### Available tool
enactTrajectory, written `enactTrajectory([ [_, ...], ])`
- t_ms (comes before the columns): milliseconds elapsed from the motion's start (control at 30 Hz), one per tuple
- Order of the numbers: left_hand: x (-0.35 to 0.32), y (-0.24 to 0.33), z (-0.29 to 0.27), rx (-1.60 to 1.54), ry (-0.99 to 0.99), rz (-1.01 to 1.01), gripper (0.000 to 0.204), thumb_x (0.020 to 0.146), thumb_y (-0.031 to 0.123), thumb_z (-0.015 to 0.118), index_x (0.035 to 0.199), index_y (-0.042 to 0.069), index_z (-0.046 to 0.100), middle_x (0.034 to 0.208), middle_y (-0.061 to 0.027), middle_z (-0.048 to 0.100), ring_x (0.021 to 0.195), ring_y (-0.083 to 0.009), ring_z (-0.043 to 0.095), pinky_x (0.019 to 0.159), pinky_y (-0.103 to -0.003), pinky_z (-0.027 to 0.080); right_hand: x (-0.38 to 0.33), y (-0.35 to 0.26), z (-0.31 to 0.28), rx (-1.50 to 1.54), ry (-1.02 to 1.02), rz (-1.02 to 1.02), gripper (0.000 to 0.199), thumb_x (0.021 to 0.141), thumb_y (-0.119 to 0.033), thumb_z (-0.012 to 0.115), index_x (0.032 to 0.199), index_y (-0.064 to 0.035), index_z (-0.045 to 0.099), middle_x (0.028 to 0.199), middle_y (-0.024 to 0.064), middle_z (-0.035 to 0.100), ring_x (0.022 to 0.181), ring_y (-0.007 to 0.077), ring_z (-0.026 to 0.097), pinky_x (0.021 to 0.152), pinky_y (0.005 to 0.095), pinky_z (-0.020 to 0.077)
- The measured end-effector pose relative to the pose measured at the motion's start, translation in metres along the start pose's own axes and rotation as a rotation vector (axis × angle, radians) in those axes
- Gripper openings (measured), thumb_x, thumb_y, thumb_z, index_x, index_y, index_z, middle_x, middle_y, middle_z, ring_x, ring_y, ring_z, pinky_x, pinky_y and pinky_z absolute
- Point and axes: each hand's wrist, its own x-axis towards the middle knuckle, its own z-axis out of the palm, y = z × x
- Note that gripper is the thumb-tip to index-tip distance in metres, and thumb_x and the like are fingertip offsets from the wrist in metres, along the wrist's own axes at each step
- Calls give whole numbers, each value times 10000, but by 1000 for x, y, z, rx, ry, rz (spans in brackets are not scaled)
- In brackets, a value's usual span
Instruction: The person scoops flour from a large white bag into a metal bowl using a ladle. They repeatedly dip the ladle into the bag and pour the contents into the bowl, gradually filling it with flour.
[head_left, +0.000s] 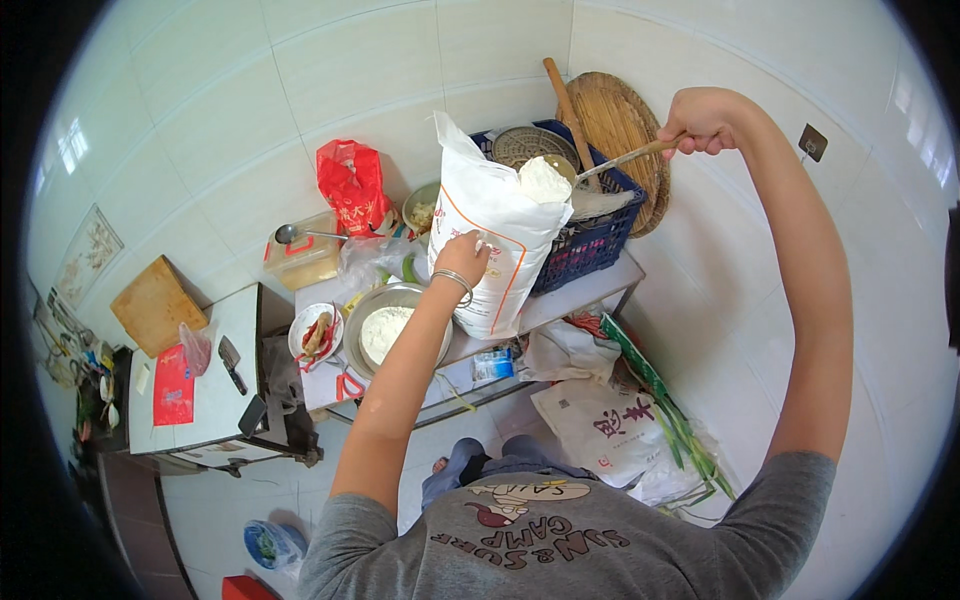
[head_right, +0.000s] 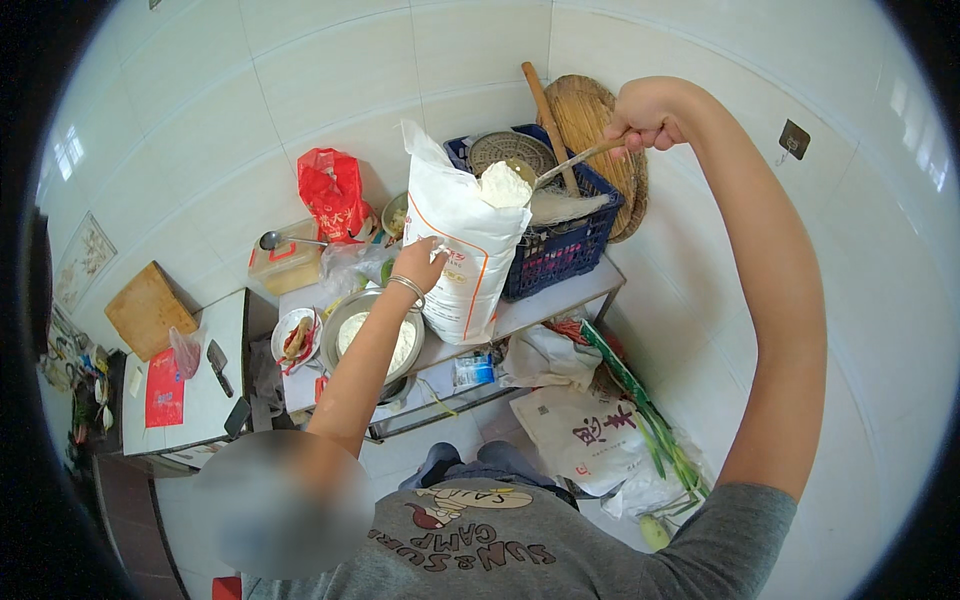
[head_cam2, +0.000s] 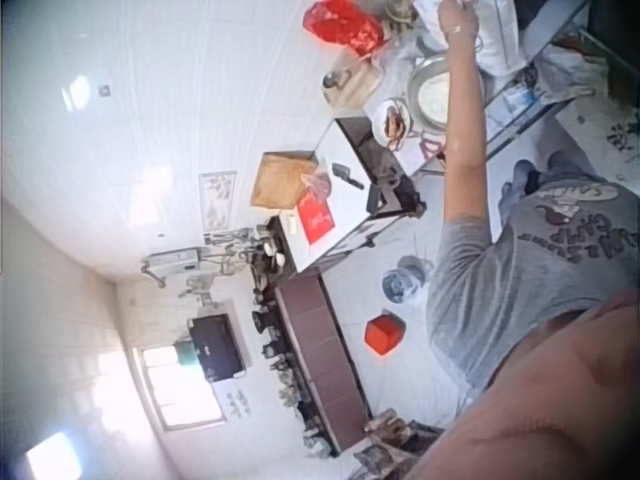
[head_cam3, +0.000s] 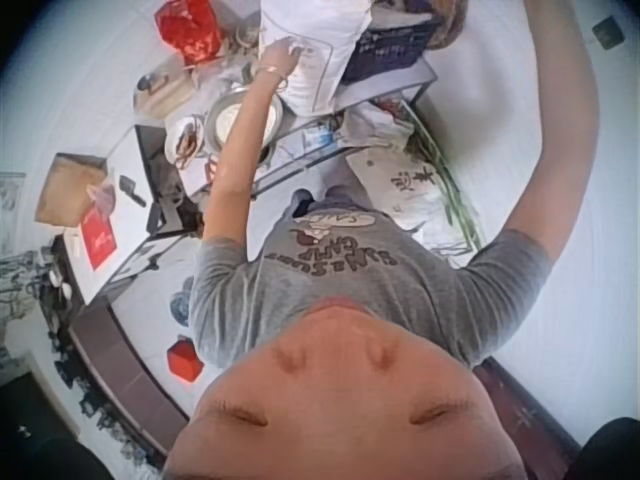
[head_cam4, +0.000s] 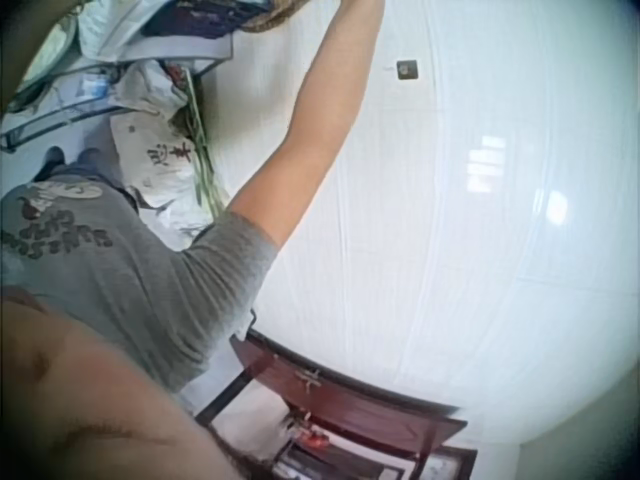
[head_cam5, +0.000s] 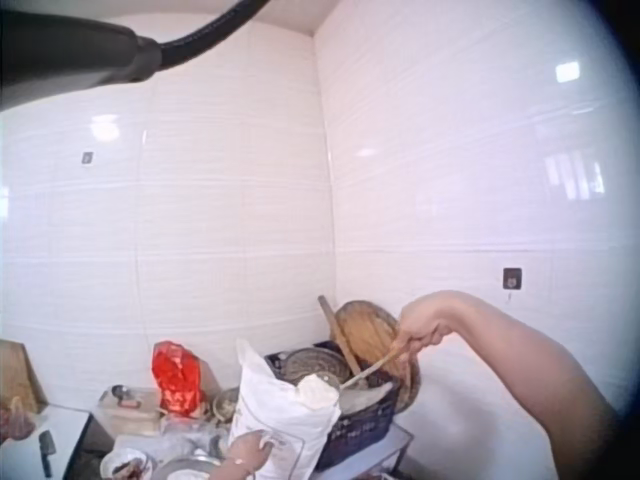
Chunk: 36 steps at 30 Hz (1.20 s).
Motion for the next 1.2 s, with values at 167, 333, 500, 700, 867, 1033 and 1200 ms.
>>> enactTrajectory([
  [167,8,12,-4,-71,50,14,431,794,243,568,1094,-61,513,1082,-269,543,1006,-371,532,876,-400,422,-2,1,-7,-23,41,52,237,856,-155,500,794,39,621,455,-13,394,352,53,199,321,230,130],
  [333,46,23,22,-148,287,210,482,800,225,556,1113,-123,440,1110,-313,477,1065,-415,451,925,-425,367,3,12,-15,19,9,60,235,848,-180,516,793,23,620,457,-21,403,349,45,199,319,234,114],
  [500,80,30,40,-187,236,121,426,832,290,502,1000,-101,486,989,-291,537,951,-420,506,857,-451,398,2,21,-21,55,-11,80,228,843,-189,518,781,6,620,455,-28,400,349,42,191,316,232,99],
  [700,94,42,41,-134,101,-57,469,870,373,404,959,-70,532,963,-291,565,926,-413,542,846,-449,408,0,47,-34,92,-44,86,230,842,-199,517,772,-2,614,456,-33,396,346,40,179,310,227,97],
  [867,97,65,25,-149,-61,-62,497,879,379,374,971,-84,528,988,-323,551,954,-425,534,864,-428,405,-5,80,-42,255,-43,43,242,845,-201,517,771,14,599,456,-37,372,343,34,164,307,211,115],
  [1033,95,67,23,-210,-54,-55,464,875,363,383,913,-62,564,979,-302,566,951,-434,532,852,-421,410,-25,82,-37,312,1,48,244,846,-202,520,770,19,590,454,-42,357,338,22,155,302,199,125],
  [1200,84,76,7,-375,42,76,405,847,311,423,850,-59,588,867,-270,598,868,-409,569,794,-429,437,-41,84,-40,297,-11,31,252,863,-242,505,809,-10,589,477,-60,377,342,8,169,281,176,116],
])
